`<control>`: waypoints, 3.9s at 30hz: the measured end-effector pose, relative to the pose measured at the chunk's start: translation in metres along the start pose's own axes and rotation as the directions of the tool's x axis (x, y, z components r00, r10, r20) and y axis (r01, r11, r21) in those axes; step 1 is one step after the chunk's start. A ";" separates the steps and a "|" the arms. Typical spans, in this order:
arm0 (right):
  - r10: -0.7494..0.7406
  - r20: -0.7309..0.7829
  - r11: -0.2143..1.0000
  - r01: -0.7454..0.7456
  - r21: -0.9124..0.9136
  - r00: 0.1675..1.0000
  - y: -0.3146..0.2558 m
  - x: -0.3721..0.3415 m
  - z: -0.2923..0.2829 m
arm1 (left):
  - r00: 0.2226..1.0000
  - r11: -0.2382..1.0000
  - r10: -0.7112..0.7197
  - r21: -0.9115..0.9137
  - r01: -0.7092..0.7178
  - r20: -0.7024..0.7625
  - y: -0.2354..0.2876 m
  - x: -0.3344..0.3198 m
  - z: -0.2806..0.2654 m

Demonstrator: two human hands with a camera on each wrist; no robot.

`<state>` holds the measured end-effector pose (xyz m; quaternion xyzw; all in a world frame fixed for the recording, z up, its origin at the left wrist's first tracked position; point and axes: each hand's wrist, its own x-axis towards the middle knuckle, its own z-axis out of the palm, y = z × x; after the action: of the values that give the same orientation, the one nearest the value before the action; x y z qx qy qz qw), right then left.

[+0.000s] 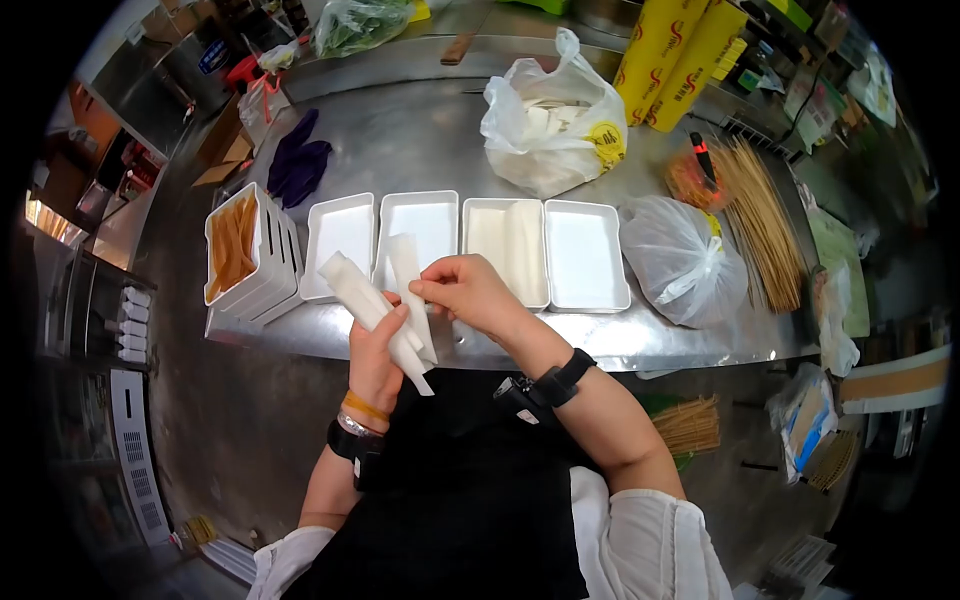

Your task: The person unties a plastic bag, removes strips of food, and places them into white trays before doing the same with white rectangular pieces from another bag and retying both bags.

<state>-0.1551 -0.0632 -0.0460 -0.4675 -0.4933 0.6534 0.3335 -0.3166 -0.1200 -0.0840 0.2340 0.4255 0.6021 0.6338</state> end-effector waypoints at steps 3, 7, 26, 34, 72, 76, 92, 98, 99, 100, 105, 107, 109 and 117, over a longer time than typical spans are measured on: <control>-0.093 -0.047 0.995 0.090 -0.052 0.995 0.000 0.000 0.008 | 1.000 0.999 -0.003 0.039 0.002 0.015 0.004 0.000 0.000; -0.123 -0.022 0.990 0.121 -0.076 0.992 0.002 0.001 0.016 | 0.992 0.976 0.073 0.198 -0.091 0.100 0.002 0.000 -0.002; -0.190 -0.273 0.982 0.187 -0.037 0.943 -0.004 0.049 -0.005 | 0.997 0.996 0.055 -0.070 -0.058 -0.047 0.024 0.003 -0.014; -0.059 -0.269 0.941 -0.037 -0.338 0.961 0.026 0.121 0.014 | 0.997 0.995 0.077 -0.055 -0.078 -0.015 0.031 -0.005 -0.026; -0.076 0.176 0.980 0.106 -0.169 0.981 -0.011 0.040 0.039 | 1.000 0.991 0.025 -0.134 -0.026 -0.006 0.018 0.005 -0.031; 0.001 0.157 1.000 -0.002 0.007 0.988 -0.003 0.035 0.036 | 0.999 0.991 -0.032 -0.133 0.032 0.004 0.019 0.002 -0.023; -0.460 -0.271 0.662 0.124 -0.739 0.845 0.002 0.078 -0.008 | 0.997 0.997 -0.042 -0.072 0.037 -0.071 0.011 0.003 -0.023; -0.518 -0.170 0.306 -0.004 -0.952 0.838 0.027 0.096 0.008 | 0.998 0.999 -0.002 -0.051 -0.001 -0.055 0.018 -0.001 -0.022; -0.500 -0.166 0.299 -0.011 -0.954 0.850 0.028 0.097 0.009 | 0.998 0.998 -0.007 -0.057 0.003 -0.061 0.019 -0.001 -0.023; -0.482 -0.160 0.292 -0.015 -0.956 0.861 0.028 0.098 0.010 | 0.997 0.998 -0.010 -0.064 0.006 -0.070 0.021 -0.001 -0.023; -0.525 0.009 0.534 0.338 -0.775 0.851 -0.007 0.053 0.030 | 0.999 0.973 -0.033 -0.229 0.032 -0.001 0.020 0.002 -0.035; -0.318 0.074 0.782 0.305 -0.543 0.945 -0.003 0.038 0.039 | 0.999 0.970 -0.006 -0.242 0.015 0.038 0.014 0.006 -0.037; -0.072 0.159 0.969 0.107 -0.224 0.985 0.004 0.031 0.045 | 0.999 0.977 0.003 -0.215 0.008 0.049 0.015 0.006 -0.034; 0.012 0.097 0.999 -0.008 -0.041 0.995 0.005 0.041 0.039 | 0.998 0.977 0.044 -0.205 -0.052 -0.040 0.017 0.003 -0.036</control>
<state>-0.2055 -0.0406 -0.0596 -0.4444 -0.5195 0.6669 0.2964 -0.3555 -0.1216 -0.0903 0.1666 0.3660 0.6621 0.6325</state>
